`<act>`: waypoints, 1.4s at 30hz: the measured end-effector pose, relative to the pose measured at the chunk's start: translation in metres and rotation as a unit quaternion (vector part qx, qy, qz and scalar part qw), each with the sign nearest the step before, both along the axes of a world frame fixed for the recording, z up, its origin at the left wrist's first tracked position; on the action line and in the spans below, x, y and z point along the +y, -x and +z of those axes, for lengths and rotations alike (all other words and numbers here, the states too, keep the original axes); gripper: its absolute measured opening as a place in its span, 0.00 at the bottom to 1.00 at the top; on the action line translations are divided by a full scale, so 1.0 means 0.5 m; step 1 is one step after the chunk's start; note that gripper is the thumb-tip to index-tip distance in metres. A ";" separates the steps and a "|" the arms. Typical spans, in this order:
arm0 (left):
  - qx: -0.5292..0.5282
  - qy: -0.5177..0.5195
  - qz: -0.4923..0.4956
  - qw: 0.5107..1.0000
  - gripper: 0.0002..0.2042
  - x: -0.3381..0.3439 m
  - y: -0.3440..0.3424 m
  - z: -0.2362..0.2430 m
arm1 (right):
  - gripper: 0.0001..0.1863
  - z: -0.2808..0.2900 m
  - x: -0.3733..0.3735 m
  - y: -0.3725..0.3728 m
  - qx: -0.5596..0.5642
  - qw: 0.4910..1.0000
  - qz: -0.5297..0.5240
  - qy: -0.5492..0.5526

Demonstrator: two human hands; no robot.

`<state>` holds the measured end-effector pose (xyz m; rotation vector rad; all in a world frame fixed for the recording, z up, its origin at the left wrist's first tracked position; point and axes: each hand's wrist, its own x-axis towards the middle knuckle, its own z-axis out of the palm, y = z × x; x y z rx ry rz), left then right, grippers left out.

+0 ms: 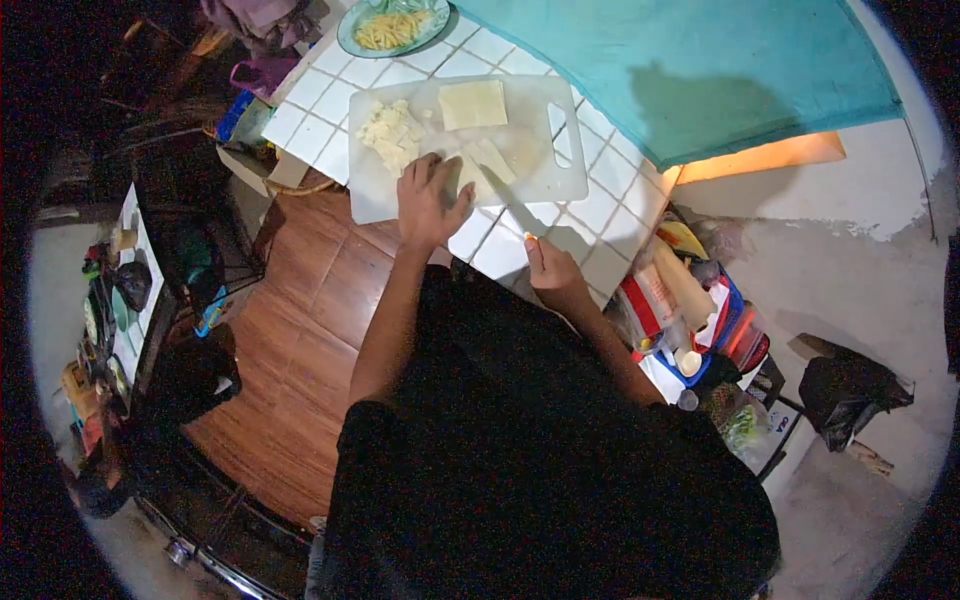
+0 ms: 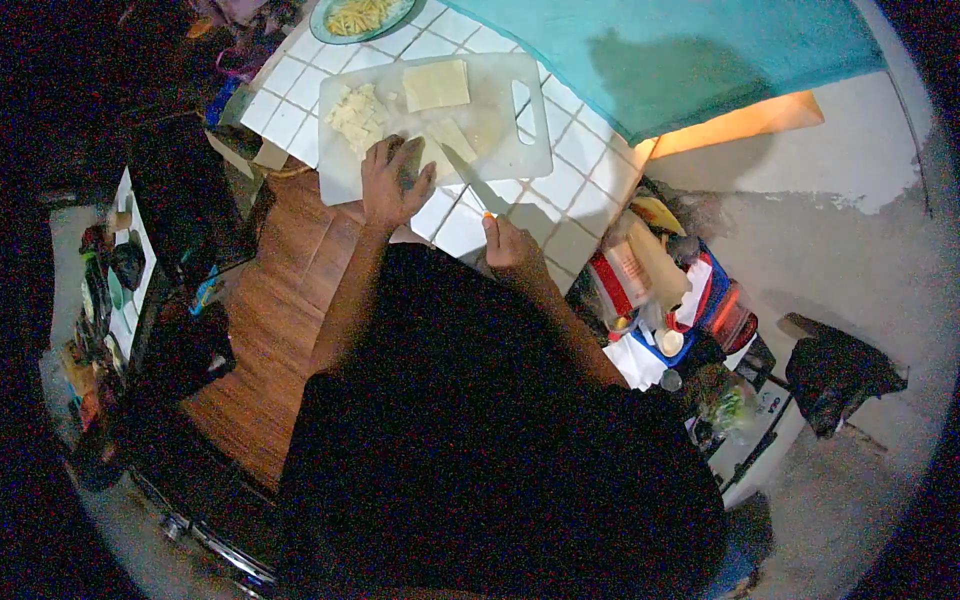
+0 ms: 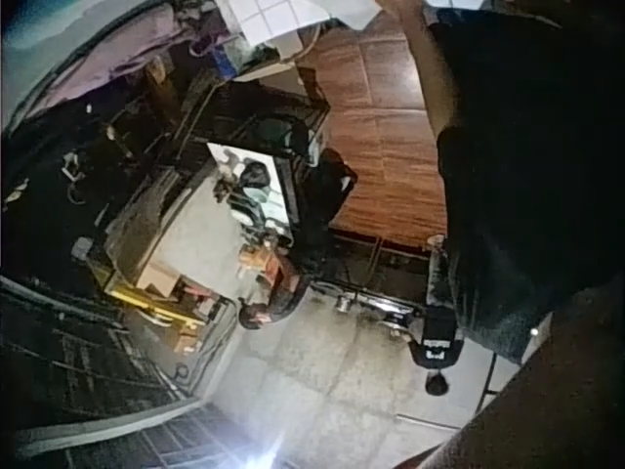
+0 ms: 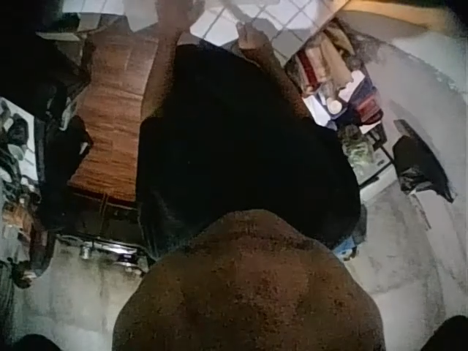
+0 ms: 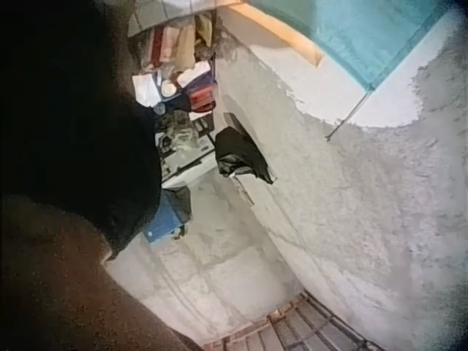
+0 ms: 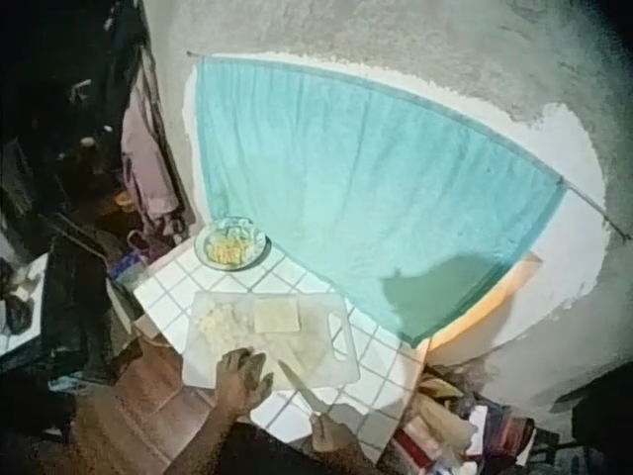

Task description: Cutting blocks of white food, such as tofu or cheese, on a cutting board using a knife.

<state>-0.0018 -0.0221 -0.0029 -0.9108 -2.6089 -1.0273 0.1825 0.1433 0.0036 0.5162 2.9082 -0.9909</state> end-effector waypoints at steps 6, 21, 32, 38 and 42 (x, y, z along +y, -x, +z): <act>-0.005 0.005 0.003 1.000 0.23 -0.001 -0.001 0.001 | 0.20 0.013 0.002 0.025 -0.004 0.994 -0.040 0.097; 0.010 0.002 0.002 1.000 0.24 -0.001 0.000 -0.010 | 0.25 0.045 -0.040 0.093 -0.070 0.993 -0.019 0.092; 0.017 0.027 -0.006 0.999 0.24 0.003 -0.005 -0.007 | 0.25 0.066 -0.061 0.098 -0.078 0.995 -0.031 0.057; 0.013 0.034 -0.006 0.999 0.23 0.001 -0.001 -0.002 | 0.27 0.056 -0.057 0.116 -0.150 0.988 -0.027 0.038; -0.005 0.038 -0.011 0.999 0.24 0.000 -0.003 0.002 | 0.25 0.050 -0.054 0.152 -0.070 0.996 -0.007 0.049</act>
